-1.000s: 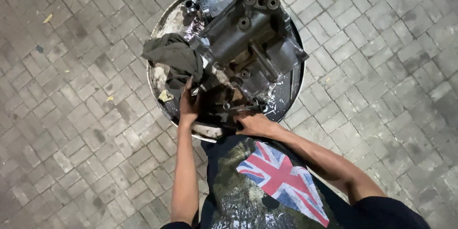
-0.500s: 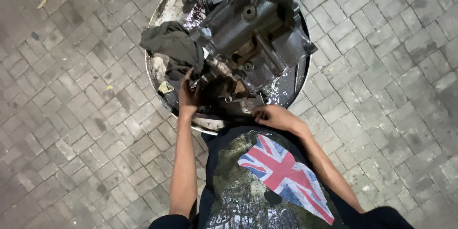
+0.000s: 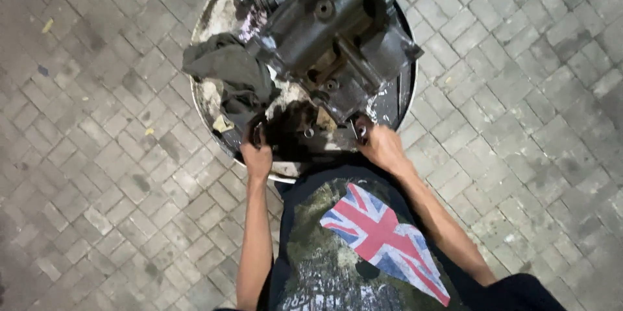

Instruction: The person cleans a large, dark metal engine block resting on a circular metal tray. They use a dark cloth to wipe the exterior surfaces and then use a small metal tool to scrape and clean the interior holes and crevices of the engine block.

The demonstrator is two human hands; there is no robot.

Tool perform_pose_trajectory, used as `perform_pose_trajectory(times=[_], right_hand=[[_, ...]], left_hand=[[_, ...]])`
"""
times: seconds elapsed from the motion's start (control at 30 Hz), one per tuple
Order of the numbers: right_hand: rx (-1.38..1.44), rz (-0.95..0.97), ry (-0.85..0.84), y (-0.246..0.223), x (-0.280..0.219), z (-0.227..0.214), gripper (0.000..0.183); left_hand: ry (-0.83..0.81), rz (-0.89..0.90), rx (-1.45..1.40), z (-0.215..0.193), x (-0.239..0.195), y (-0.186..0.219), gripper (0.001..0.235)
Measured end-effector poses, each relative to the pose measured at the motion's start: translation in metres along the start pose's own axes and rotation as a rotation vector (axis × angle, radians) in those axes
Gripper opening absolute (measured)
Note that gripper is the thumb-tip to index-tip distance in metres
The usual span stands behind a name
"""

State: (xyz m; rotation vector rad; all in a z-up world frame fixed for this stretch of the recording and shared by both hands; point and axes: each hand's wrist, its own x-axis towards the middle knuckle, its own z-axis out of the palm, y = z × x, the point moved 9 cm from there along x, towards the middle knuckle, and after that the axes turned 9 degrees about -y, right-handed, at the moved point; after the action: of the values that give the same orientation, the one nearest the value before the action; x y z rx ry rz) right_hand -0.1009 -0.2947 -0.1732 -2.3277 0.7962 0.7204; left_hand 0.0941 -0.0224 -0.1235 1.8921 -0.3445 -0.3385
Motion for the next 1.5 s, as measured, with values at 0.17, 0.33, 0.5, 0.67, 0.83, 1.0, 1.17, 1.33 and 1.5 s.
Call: perform_pose_trajectory(times=[0.17, 0.33, 0.5, 0.67, 0.83, 1.0, 1.17, 1.33, 1.5], right_hand=[[0.310, -0.092, 0.001, -0.012, -0.043, -0.055, 0.058], [0.839, -0.178, 0.002, 0.026, -0.089, -0.115, 0.037], [0.845, -0.629, 0.047, -0.012, -0.149, -0.202, 0.024], [0.858, -0.725, 0.340, -0.080, -0.122, -0.237, 0.025], [0.577, -0.735, 0.265, -0.157, -0.083, -0.239, 0.018], [0.350, -0.817, 0.216, -0.183, -0.043, -0.225, 0.020], [0.204, -0.798, 0.226, -0.182, -0.032, -0.221, 0.016], [0.308, -0.807, 0.157, -0.169, -0.008, -0.215, 0.022], [0.350, -0.883, 0.187, -0.188, -0.014, -0.215, 0.029]], left_hand=[[0.135, 0.033, 0.024, -0.030, 0.000, 0.005, 0.026], [0.173, 0.287, 0.109, -0.058, 0.011, 0.020, 0.023], [0.229, 0.221, 0.342, -0.063, 0.029, -0.028, 0.040], [0.287, 0.294, 0.414, -0.059, 0.028, -0.051, 0.030], [0.361, 0.337, 0.370, -0.068, 0.021, -0.050, 0.026], [0.341, 0.287, 0.366, -0.066, 0.023, -0.055, 0.024], [0.390, 0.315, 0.401, -0.067, 0.020, -0.046, 0.017], [0.410, 0.304, 0.363, -0.070, 0.021, -0.037, 0.018], [0.411, 0.289, 0.346, -0.070, 0.021, -0.038, 0.015]])
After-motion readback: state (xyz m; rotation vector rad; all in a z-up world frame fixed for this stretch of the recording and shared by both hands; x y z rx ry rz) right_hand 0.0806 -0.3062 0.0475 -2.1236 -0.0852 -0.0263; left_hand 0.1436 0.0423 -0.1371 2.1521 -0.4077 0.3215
